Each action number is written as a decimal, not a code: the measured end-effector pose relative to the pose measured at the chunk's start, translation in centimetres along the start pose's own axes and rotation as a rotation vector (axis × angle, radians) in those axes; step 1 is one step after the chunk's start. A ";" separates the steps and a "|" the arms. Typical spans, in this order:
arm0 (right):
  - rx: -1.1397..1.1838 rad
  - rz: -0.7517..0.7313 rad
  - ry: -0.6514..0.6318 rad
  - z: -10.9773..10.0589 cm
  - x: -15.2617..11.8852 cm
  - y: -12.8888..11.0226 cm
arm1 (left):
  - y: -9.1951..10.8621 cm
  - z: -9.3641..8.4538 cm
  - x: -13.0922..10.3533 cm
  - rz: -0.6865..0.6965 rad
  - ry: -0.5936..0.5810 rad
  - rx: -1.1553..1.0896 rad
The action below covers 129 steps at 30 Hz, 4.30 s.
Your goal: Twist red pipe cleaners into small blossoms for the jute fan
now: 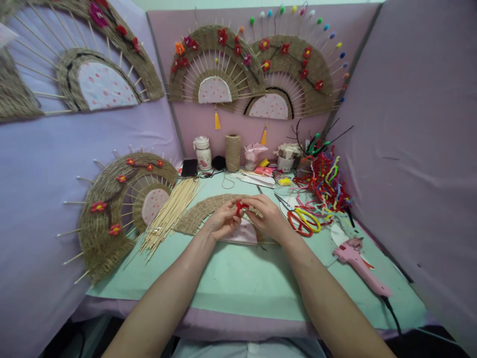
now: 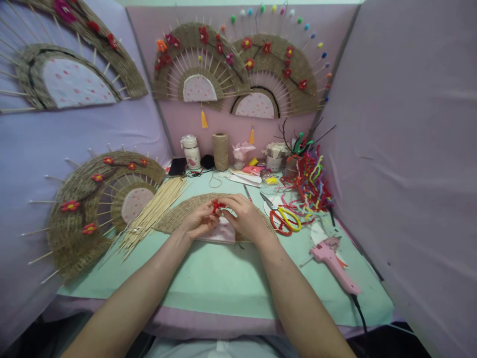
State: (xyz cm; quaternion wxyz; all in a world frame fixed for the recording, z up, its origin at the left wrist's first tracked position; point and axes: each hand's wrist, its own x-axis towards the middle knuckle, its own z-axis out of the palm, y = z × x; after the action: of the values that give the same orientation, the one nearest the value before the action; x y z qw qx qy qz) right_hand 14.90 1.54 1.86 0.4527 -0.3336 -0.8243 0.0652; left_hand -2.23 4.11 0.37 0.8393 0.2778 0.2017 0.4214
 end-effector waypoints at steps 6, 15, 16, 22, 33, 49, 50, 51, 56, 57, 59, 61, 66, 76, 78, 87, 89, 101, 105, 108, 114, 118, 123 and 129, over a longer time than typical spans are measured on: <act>-0.001 -0.008 0.028 0.0 -0.1 0.1 | 0.1 0.3 -0.2 -0.022 0.005 0.011; -0.015 -0.007 0.014 0.2 -0.1 0.2 | 0.0 0.2 -0.3 -0.027 -0.015 0.034; -0.016 -0.007 0.008 0.3 -0.1 0.2 | -0.1 0.2 -0.2 -0.018 -0.011 0.039; -0.019 0.038 0.025 0.7 -0.1 0.1 | -0.5 0.5 0.0 0.120 0.024 0.060; 0.065 0.275 0.007 1.3 0.0 0.1 | -0.7 0.3 0.7 0.409 0.170 0.508; 0.992 0.927 -0.247 2.1 -0.8 2.6 | -0.9 0.3 0.2 0.685 0.118 1.428; 0.962 0.914 -0.208 2.0 -0.7 2.5 | -0.9 0.2 0.4 0.665 0.139 1.319; 0.907 0.885 -0.156 1.9 -0.6 2.4 | -0.8 0.1 0.5 0.637 0.160 1.188; 0.567 0.523 -0.028 0.5 0.0 1.0 | -0.3 -0.3 0.9 0.483 0.226 0.689; 0.520 0.449 -0.041 0.4 0.1 0.7 | -0.2 -0.4 0.8 0.461 0.226 0.648; 0.433 0.345 -0.061 0.2 0.1 0.4 | -0.2 -0.3 0.7 0.419 0.197 0.602; 0.366 0.308 -0.071 0.2 0.1 0.3 | -0.2 -0.2 0.6 0.387 0.163 0.607; 0.268 0.350 -0.099 0.2 0.1 0.6 | -0.3 0.1 0.4 0.382 0.185 0.673; 0.414 0.402 -0.097 0.5 0.0 0.4 | -0.2 0.1 0.6 0.399 0.166 0.654; 0.446 0.412 -0.103 0.5 0.0 0.4 | -0.2 0.1 0.5 0.392 0.156 0.647; 0.591 0.544 -0.120 0.3 0.2 0.2 | -1.1 0.3 0.5 0.453 0.119 0.649; 0.631 0.595 -0.098 0.8 0.2 0.3 | -1.3 0.4 0.6 0.477 0.117 0.641; 0.916 0.838 -0.035 2.5 -0.2 1.1 | -1.8 1.0 0.3 0.683 0.145 0.870; 0.867 0.869 -0.199 1.9 -0.6 1.7 | -1.7 1.0 -0.5 0.679 0.070 1.333; 0.873 0.920 -0.230 1.8 -0.7 2.1 | -2.1 1.0 -0.3 0.638 0.094 1.400; 0.643 0.827 0.071 2.0 -0.3 2.2 | -2.1 0.4 1.6 0.552 0.379 0.827; 0.354 0.596 0.133 2.1 -0.1 1.4 | -1.7 0.4 1.5 0.510 0.388 0.748; 0.151 0.404 0.046 2.3 -0.3 0.8 | -2.0 0.2 1.3 0.557 0.332 0.800; 0.051 0.395 0.093 2.5 -0.3 0.8 | -2.6 0.6 1.3 0.612 0.404 0.815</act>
State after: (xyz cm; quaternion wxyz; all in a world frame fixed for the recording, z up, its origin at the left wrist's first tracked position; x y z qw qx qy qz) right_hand 13.41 2.40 -0.16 0.4771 -0.4798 -0.7192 0.1580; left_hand 0.42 3.73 -0.95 0.4473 0.5401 0.4158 0.5791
